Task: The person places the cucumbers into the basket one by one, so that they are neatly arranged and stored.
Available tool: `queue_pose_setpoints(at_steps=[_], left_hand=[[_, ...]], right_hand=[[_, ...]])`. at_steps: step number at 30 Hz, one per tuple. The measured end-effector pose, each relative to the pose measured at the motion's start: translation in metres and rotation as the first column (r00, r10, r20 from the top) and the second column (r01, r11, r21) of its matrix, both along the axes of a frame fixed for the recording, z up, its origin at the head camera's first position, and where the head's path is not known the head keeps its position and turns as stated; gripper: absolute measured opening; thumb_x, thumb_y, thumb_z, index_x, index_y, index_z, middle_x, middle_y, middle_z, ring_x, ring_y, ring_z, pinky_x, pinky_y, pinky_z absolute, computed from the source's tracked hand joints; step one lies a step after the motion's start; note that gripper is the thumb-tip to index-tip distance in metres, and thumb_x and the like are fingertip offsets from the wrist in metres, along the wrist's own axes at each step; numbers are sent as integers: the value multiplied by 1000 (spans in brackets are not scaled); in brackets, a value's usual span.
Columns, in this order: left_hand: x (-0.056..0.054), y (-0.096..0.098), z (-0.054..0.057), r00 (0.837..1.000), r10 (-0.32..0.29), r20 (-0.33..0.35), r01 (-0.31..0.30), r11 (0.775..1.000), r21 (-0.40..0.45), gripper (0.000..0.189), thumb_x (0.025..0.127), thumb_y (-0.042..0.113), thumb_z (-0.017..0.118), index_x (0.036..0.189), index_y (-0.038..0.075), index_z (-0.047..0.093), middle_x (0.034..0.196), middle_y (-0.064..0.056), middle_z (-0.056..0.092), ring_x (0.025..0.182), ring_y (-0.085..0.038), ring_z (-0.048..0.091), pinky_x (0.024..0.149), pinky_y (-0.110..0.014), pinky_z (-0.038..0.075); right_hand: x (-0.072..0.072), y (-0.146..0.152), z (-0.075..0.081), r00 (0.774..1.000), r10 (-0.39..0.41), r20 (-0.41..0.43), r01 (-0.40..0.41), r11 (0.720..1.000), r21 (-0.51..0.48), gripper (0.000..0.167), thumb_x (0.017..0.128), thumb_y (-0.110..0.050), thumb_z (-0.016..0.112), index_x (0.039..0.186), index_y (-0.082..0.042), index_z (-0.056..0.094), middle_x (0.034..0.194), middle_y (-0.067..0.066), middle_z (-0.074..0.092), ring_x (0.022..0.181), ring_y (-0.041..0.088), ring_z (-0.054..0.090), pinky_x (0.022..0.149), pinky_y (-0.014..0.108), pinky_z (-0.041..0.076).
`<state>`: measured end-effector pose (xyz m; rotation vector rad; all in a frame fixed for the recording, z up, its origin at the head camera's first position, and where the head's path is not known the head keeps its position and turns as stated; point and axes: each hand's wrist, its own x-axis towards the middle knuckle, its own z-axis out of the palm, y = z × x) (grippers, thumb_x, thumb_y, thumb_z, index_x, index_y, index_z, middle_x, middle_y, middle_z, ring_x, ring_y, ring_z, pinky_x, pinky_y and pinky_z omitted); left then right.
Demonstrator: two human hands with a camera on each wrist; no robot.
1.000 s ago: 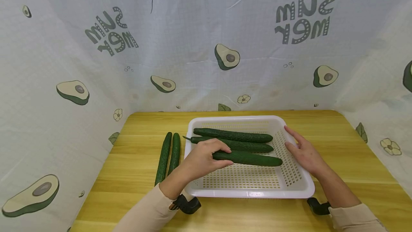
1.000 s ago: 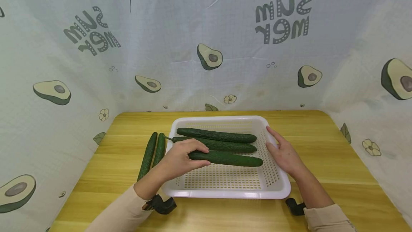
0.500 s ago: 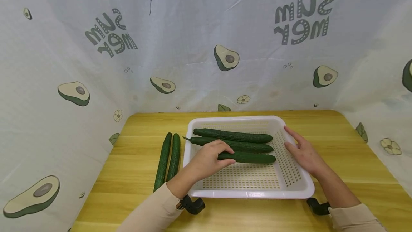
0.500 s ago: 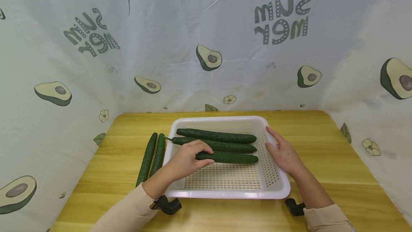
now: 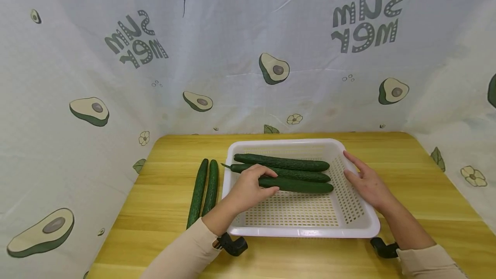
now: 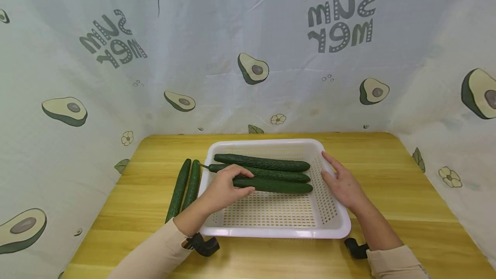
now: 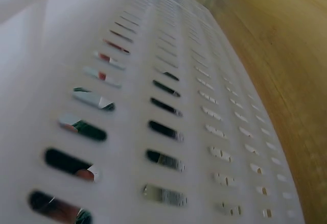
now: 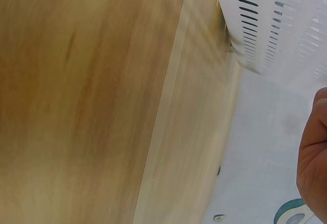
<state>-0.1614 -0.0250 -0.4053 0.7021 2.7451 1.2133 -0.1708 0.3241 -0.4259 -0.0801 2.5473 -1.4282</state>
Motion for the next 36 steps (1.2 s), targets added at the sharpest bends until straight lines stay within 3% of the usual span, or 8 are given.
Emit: queue_pose_setpoints(at_steps=[5,15,25,36], left_hand=[[1,0,0,999,31,17,-31,1000,-5,30,92,22,78,120,15,71,123,-2,68,118,-23,64,98,-42,56],[2,2,-2,995,86,-48,-91,989,-117,32,93,23,78,123,14,70,120,-1,72,114,-21,67,93,-36,57],[2,3,-3,988,87,-128,-102,988,-116,29,94,23,76,121,13,70,110,0,75,108,-22,67,89,-37,57],[9,-6,3,986,99,-131,-110,991,-78,28,95,25,75,121,13,72,113,0,74,107,-19,67,87,-36,58]], right_hand=[[1,0,0,1000,0,-3,0,1000,0,66,111,-27,42,167,-19,6,117,43,63,73,33,77,56,43,62],[2,1,-4,1000,3,-7,-3,1000,-9,66,111,-25,41,167,-19,5,120,44,61,74,34,77,56,44,62],[2,1,-3,1000,9,-19,-10,999,-38,66,111,-25,41,167,-20,5,122,45,60,75,34,77,57,44,62],[5,-1,-2,1000,-5,-9,5,1000,-31,67,111,-26,42,167,-20,5,123,44,61,75,35,77,57,44,62]])
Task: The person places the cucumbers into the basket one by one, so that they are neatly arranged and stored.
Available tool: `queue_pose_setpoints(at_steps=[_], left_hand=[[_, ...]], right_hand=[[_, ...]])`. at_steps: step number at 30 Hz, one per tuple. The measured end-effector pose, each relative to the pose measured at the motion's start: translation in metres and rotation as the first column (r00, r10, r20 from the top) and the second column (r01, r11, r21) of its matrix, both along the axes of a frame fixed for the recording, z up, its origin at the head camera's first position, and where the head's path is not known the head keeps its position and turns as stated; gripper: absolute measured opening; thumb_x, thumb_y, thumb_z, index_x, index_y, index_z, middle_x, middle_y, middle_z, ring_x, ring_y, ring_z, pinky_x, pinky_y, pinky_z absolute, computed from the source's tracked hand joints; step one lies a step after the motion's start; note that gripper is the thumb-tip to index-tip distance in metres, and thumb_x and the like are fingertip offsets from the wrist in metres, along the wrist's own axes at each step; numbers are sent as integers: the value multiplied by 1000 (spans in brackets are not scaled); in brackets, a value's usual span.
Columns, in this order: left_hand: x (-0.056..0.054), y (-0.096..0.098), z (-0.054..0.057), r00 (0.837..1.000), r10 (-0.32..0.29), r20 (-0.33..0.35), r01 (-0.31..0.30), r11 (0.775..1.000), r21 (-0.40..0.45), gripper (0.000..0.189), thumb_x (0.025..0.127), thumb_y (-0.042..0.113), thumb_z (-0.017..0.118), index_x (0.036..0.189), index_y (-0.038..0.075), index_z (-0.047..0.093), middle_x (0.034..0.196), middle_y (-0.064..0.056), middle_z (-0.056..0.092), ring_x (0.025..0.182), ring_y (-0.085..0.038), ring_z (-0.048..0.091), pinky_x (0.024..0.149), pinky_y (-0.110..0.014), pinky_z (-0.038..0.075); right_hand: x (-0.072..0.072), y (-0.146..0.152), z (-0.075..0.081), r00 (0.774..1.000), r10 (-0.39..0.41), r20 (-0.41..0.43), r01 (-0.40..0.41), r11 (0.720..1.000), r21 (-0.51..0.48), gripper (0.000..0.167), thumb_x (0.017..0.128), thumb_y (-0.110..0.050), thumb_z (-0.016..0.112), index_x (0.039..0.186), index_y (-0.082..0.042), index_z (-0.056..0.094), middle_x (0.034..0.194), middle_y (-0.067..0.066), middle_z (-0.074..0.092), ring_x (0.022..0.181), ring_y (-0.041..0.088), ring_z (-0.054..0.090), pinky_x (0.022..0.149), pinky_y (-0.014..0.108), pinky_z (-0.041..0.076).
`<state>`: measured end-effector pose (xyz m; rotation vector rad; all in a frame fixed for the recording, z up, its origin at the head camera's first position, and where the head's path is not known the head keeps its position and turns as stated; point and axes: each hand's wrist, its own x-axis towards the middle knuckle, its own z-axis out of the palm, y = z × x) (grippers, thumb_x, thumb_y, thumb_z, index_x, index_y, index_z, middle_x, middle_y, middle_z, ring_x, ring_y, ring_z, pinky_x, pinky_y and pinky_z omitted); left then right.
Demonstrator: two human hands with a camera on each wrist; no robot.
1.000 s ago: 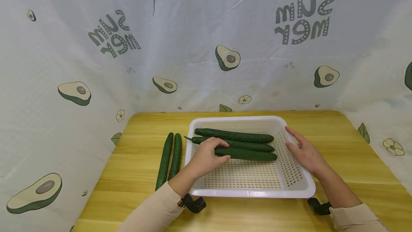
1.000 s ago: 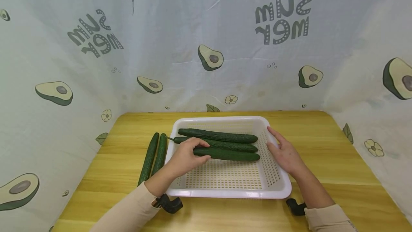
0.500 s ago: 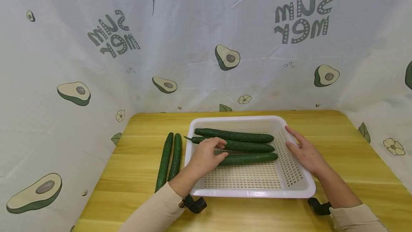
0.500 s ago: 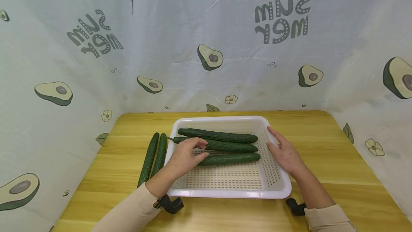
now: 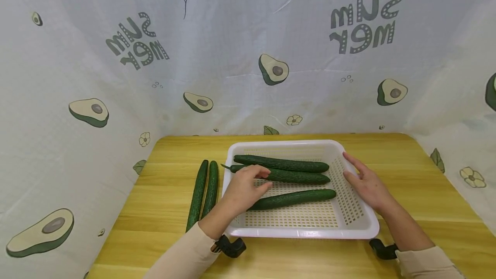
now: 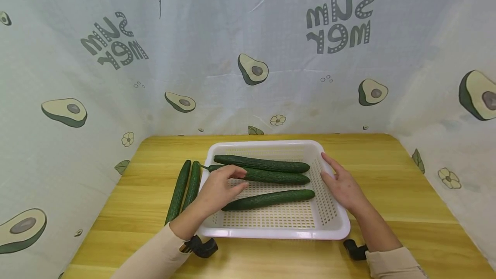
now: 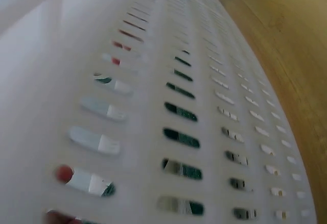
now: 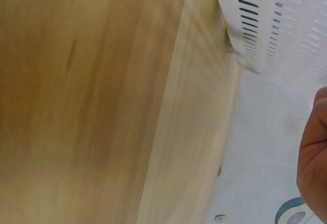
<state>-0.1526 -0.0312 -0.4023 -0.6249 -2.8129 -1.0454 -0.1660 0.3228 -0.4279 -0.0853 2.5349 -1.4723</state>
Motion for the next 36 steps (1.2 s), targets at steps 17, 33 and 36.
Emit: queue_pose_setpoints(at_steps=[17,33,36], left_hand=[[32,-69,14,963,206,-176,-169,964,208,27,89,17,81,115,12,74,111,0,74,102,-18,68,88,-42,59],[57,-153,-47,900,422,105,-431,900,73,40,94,19,76,131,6,66,129,-14,67,111,-33,65,94,-51,56],[65,-160,-58,886,436,158,-448,892,54,42,94,20,76,133,8,65,131,-16,65,112,-33,64,93,-49,56]], right_hand=[[0,2,-3,1000,-3,-5,3,1000,3,67,111,-25,42,167,-20,6,124,45,59,75,34,77,57,43,62],[1,1,-2,1000,-5,-5,5,999,33,66,111,-28,42,167,-20,6,126,44,59,76,32,77,57,42,62],[0,0,-2,1000,-9,-5,9,999,40,67,111,-29,43,167,-22,6,126,44,58,76,31,77,57,42,62]])
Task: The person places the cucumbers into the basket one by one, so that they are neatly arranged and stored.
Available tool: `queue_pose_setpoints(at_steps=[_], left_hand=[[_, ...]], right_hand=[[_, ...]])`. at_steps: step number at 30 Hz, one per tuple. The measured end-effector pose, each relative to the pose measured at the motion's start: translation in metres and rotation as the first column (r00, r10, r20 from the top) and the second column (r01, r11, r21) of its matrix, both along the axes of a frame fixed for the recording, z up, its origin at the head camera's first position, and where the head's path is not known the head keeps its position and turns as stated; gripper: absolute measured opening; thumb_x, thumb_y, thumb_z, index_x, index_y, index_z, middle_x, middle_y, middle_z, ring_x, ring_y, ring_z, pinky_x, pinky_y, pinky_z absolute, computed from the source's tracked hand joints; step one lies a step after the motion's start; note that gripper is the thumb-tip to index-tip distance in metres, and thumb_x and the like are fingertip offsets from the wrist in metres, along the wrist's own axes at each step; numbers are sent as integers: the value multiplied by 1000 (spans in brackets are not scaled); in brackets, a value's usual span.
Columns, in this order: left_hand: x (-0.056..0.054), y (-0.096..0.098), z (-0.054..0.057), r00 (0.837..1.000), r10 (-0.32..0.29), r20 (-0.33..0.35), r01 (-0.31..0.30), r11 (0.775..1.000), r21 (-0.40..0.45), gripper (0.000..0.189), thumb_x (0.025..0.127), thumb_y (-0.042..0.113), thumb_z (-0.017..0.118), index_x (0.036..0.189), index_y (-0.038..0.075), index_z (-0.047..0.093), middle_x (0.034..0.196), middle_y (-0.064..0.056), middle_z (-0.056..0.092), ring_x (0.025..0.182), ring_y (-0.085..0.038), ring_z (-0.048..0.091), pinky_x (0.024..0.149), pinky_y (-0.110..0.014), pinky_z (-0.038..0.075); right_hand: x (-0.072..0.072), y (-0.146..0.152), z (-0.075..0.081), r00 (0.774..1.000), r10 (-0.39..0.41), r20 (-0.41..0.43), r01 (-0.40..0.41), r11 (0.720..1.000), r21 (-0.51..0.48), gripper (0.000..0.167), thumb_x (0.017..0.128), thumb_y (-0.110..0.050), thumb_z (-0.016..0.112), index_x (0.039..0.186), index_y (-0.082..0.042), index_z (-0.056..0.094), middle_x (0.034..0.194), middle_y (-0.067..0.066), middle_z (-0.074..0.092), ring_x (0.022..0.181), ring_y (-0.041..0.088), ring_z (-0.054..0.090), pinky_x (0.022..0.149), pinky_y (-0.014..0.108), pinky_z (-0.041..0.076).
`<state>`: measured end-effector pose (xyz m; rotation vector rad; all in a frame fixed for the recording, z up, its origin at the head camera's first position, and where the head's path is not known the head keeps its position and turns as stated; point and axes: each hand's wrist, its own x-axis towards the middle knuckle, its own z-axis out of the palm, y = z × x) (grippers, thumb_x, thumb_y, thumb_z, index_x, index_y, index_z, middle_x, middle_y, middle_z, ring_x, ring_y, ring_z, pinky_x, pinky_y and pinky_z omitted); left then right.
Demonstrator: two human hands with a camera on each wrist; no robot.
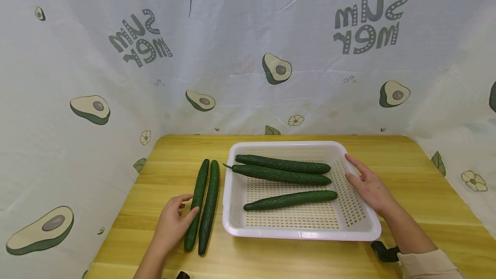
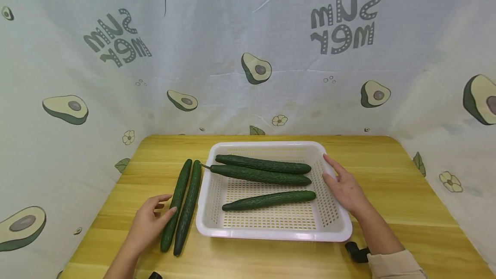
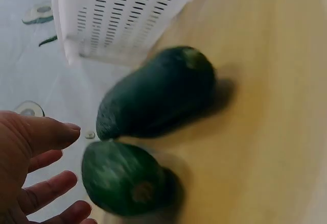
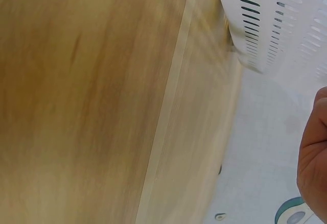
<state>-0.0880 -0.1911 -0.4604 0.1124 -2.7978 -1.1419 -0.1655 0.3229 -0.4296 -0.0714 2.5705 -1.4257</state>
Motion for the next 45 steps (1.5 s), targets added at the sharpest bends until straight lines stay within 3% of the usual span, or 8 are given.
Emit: queue_pose_setpoints(at_steps=[7,14,18,21,27,31,35,45], left_hand=[[11,-5,-12,998,45,48,-47,998,35,38,94,21,76,130,12,67,129,-15,64,109,-27,64,86,-37,58],[12,-2,-12,1000,22,11,-23,999,47,33,99,0,55,126,9,72,126,-17,61,73,-11,48,63,-23,42],[14,0,-11,998,51,33,-51,999,-11,26,102,12,60,125,11,73,132,-17,60,81,-12,49,68,-25,43],[13,2,-12,996,72,55,-69,996,-53,31,97,24,71,126,13,72,131,-17,61,84,-15,50,72,-29,45],[14,2,-13,992,101,70,-93,989,-114,41,89,24,80,127,11,70,130,-22,61,82,-17,56,72,-34,49],[17,0,-10,989,135,65,-123,980,-158,47,87,27,81,128,8,67,130,-24,63,92,-30,66,81,-47,56],[18,-2,-8,984,164,68,-150,972,-179,55,86,27,82,131,2,62,126,-25,65,113,-43,65,93,-59,53],[18,-9,-6,979,190,77,-179,975,-132,56,93,17,69,143,-2,52,121,-28,68,106,-44,67,82,-54,55]], right_hand=[[0,1,-1,1000,8,-3,-8,1000,-19,67,111,-29,42,167,-21,6,127,45,58,76,31,77,57,43,62],[-1,1,1,1000,-2,7,2,1000,-18,68,111,-31,44,167,-25,6,125,43,60,75,31,77,58,43,62],[0,-1,2,1000,-9,20,9,1000,-1,68,110,-32,44,167,-26,6,121,41,62,74,31,77,57,43,62],[1,-1,3,1000,-11,18,11,1000,7,68,110,-33,44,167,-25,7,119,41,63,73,31,77,57,43,62],[1,-2,2,1000,-6,21,6,1000,-3,68,110,-31,45,167,-24,7,113,38,67,72,32,77,57,43,62],[1,-1,1,1000,-2,23,2,1000,-6,68,110,-30,44,167,-23,7,116,40,65,73,31,77,57,43,62],[1,1,-1,1000,12,18,-12,1000,-25,67,111,-28,43,167,-20,5,120,43,62,74,32,77,57,43,62],[1,1,3,1000,17,5,-17,1000,-15,67,111,-29,42,167,-22,6,119,42,63,74,31,77,57,43,62]])
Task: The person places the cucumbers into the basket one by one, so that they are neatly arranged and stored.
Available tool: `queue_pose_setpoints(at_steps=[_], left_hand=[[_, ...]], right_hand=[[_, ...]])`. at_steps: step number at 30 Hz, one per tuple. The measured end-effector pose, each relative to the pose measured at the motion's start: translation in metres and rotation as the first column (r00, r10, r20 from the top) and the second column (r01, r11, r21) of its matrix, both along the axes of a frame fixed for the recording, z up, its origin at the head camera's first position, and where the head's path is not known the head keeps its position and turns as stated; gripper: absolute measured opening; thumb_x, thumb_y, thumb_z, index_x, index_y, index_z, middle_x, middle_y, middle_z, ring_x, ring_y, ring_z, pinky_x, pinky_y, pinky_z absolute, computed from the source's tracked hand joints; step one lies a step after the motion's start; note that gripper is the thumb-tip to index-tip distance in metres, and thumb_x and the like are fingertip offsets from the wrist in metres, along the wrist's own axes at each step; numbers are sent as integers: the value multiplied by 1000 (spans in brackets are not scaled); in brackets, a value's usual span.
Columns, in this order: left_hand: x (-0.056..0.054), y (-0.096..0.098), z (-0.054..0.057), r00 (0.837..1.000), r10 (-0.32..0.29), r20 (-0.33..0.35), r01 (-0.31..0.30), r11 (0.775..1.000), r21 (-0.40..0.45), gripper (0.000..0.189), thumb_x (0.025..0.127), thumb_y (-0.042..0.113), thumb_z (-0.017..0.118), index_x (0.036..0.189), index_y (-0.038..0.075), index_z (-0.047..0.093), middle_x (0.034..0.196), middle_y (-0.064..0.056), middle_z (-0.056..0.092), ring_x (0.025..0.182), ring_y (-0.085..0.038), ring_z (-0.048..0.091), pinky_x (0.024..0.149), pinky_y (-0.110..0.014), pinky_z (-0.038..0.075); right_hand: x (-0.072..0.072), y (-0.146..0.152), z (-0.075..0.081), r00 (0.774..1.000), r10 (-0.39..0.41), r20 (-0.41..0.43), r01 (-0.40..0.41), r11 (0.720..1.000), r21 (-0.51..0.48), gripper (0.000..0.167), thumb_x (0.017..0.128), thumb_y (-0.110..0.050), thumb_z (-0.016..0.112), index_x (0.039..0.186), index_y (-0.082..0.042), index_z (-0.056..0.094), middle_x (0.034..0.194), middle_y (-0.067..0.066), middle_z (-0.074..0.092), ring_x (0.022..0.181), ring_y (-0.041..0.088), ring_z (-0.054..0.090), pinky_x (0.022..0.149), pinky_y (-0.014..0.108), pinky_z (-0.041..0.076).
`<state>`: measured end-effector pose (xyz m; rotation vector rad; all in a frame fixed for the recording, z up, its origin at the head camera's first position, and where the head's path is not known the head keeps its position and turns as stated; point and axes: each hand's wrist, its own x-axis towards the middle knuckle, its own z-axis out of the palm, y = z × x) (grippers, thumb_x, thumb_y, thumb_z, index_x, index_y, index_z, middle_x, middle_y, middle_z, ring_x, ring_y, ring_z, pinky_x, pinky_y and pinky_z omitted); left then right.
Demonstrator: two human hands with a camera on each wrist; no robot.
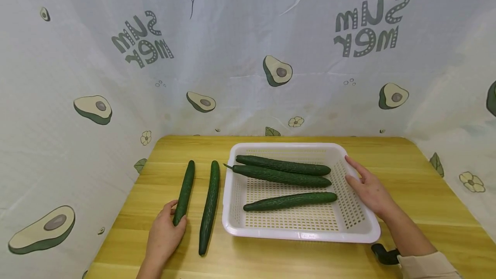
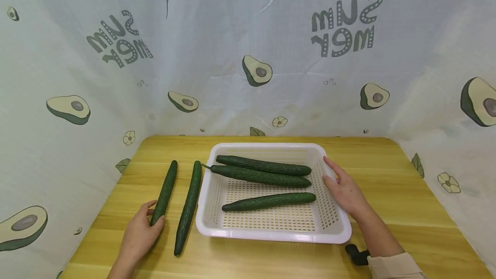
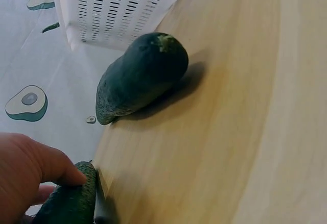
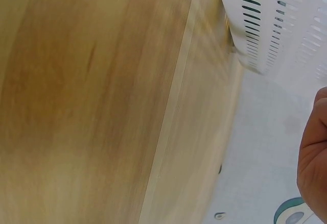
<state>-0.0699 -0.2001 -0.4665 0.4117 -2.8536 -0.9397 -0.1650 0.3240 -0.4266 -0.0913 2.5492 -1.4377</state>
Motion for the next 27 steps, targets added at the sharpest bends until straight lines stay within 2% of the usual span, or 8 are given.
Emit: queue_pose_setpoints(at_steps=[3,5,10,13,17,22,27], left_hand=[[0,-1,1,1000,0,-2,0,1000,28,54,96,16,62,145,-2,50,123,-31,67,101,-43,69,73,-48,55],[0,-1,2,1000,5,13,-6,998,64,53,99,16,57,148,-2,47,125,-33,65,92,-38,70,65,-42,53],[0,-1,4,998,37,44,-43,989,143,53,104,17,47,153,1,38,129,-31,62,80,-23,63,61,-32,45],[-1,0,6,998,54,31,-59,980,188,53,105,17,45,155,0,35,128,-31,61,74,-19,58,60,-30,44],[-1,1,9,996,85,0,-83,973,217,54,104,21,53,153,1,38,126,-32,61,71,-17,57,59,-29,45],[0,2,12,991,126,-42,-116,973,201,58,98,23,67,148,3,45,121,-30,64,83,-23,64,65,-29,47],[1,4,15,983,163,-80,-140,961,238,59,94,18,71,147,8,48,122,-27,67,91,-28,65,67,-27,48]], right_hand=[[0,0,0,1000,-2,-1,2,1000,-1,67,111,-30,43,167,-22,6,119,42,63,74,31,77,57,43,62],[0,0,0,1000,-2,-2,2,1000,-2,67,111,-30,43,167,-22,6,119,42,63,74,30,77,57,43,62],[1,0,-1,1000,1,-9,-1,1000,-4,67,111,-29,43,167,-21,5,118,41,64,73,30,77,57,42,62],[1,0,0,1000,1,-10,-1,1000,-8,68,111,-30,43,167,-21,5,119,41,64,73,30,77,57,43,62],[1,-1,0,1000,-5,-9,5,1000,-7,68,111,-30,44,167,-22,6,121,42,63,73,30,77,57,43,62],[1,0,-3,1000,-1,-20,1,1000,-4,67,111,-27,43,167,-19,6,119,42,63,73,30,77,56,42,62],[1,0,-4,1000,-3,-11,3,1000,-10,67,111,-26,43,167,-19,6,119,42,63,73,32,77,56,43,62]])
